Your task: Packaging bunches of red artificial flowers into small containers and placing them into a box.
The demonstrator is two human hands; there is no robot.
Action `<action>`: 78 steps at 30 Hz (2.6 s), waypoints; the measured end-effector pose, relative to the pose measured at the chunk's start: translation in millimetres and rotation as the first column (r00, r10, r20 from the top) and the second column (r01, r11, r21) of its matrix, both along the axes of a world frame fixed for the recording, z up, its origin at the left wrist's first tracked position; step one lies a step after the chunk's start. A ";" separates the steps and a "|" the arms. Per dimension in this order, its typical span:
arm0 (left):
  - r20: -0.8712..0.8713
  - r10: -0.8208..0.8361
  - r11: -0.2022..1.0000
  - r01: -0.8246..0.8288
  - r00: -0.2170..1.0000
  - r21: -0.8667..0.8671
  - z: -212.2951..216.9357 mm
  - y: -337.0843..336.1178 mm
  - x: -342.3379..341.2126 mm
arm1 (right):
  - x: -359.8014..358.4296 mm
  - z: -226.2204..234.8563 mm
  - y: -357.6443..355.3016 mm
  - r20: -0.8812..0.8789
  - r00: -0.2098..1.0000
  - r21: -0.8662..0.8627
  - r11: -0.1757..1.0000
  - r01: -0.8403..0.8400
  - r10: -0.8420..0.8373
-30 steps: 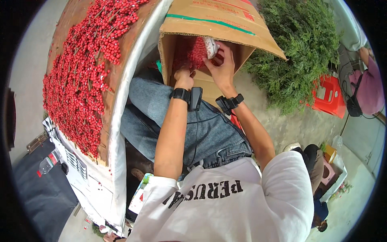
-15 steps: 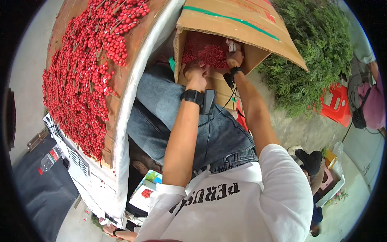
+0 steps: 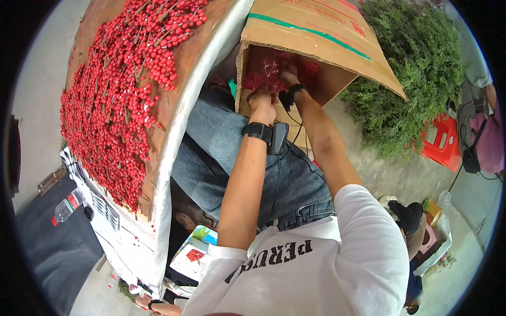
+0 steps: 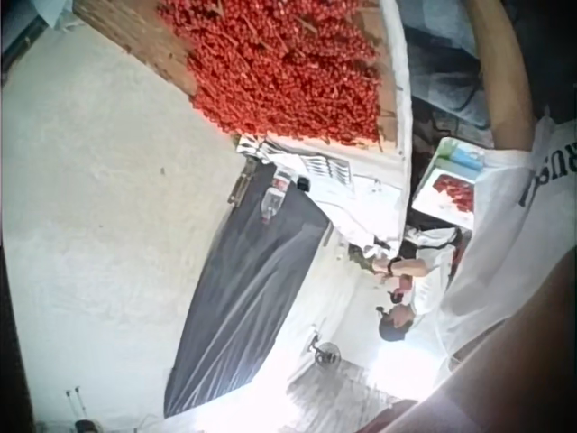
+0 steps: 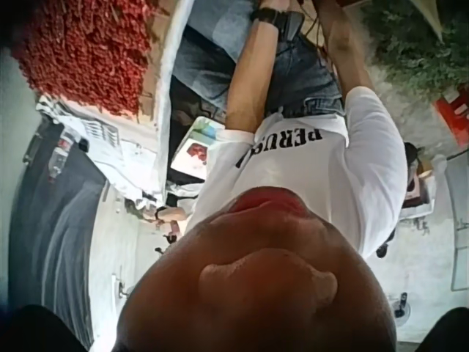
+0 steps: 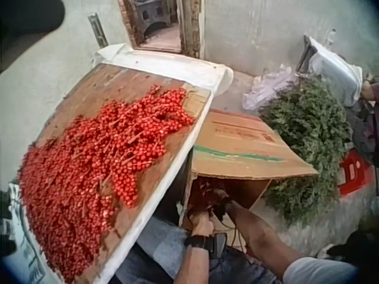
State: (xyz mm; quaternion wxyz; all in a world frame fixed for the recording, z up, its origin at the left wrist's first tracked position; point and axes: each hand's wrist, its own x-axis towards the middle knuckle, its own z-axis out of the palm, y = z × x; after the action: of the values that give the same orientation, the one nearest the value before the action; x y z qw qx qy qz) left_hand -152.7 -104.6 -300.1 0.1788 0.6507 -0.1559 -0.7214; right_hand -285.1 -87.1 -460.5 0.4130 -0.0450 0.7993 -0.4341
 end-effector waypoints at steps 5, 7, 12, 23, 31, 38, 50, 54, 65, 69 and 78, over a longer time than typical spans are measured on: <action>-0.082 0.020 1.000 -0.020 0.996 0.005 0.4 -0.6 7.7 | 2.8 25.9 -0.3 0.548 0.823 -0.277 0.961 0.009 0.151; -0.095 0.008 1.000 -0.006 0.995 0.020 2.7 -3.6 9.7 | -0.3 19.4 6.6 0.652 0.758 -0.303 0.919 0.254 0.006; -0.152 0.002 0.997 0.010 0.988 0.075 7.6 -6.7 7.4 | -11.1 46.8 58.6 0.525 0.848 -0.491 0.791 0.365 -0.066; -0.096 0.052 0.992 -0.040 0.994 0.117 -3.1 -7.7 3.8 | 31.9 184.5 83.8 -0.318 0.931 -0.517 0.856 -0.010 -0.181; 0.006 0.017 0.997 -0.017 1.000 0.069 -3.9 -2.3 1.6 | 52.6 208.0 61.7 -0.692 0.716 -0.389 0.882 -0.266 -0.089; -0.008 0.040 0.996 -0.039 0.999 0.086 -14.3 0.5 -3.0 | -4.1 79.3 52.1 -0.358 0.811 -0.164 0.886 0.434 -0.463; 0.017 0.087 0.991 -0.088 0.996 0.100 -2.1 -7.6 -2.7 | -11.0 -76.1 8.6 0.010 1.000 -0.331 0.944 -0.016 0.020; -0.009 0.102 0.990 -0.100 0.995 0.102 3.1 -9.6 -1.5 | -0.5 -76.5 -0.5 0.067 0.979 -0.449 0.882 -0.140 0.190; -0.075 0.063 0.998 -0.063 0.995 0.001 -6.0 -3.5 1.4 | 6.7 98.4 110.6 0.625 0.756 -0.278 0.849 0.450 -0.196; -0.056 0.066 0.997 -0.064 0.996 0.035 -10.0 -2.5 0.1 | 25.8 177.9 127.8 0.345 0.909 -0.379 0.851 0.363 -0.235; 0.024 0.034 0.999 -0.034 0.999 -0.003 -22.9 -4.7 -3.2 | 48.5 216.7 76.0 -0.557 0.829 -0.367 0.911 -0.191 -0.051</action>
State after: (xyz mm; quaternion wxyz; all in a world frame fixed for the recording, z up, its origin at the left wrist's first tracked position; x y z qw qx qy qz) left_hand -155.9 -109.3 -323.0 0.1900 0.6615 -0.1481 -0.7102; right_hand -236.6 -11.1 -243.8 0.1605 -0.2840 0.7738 -0.5430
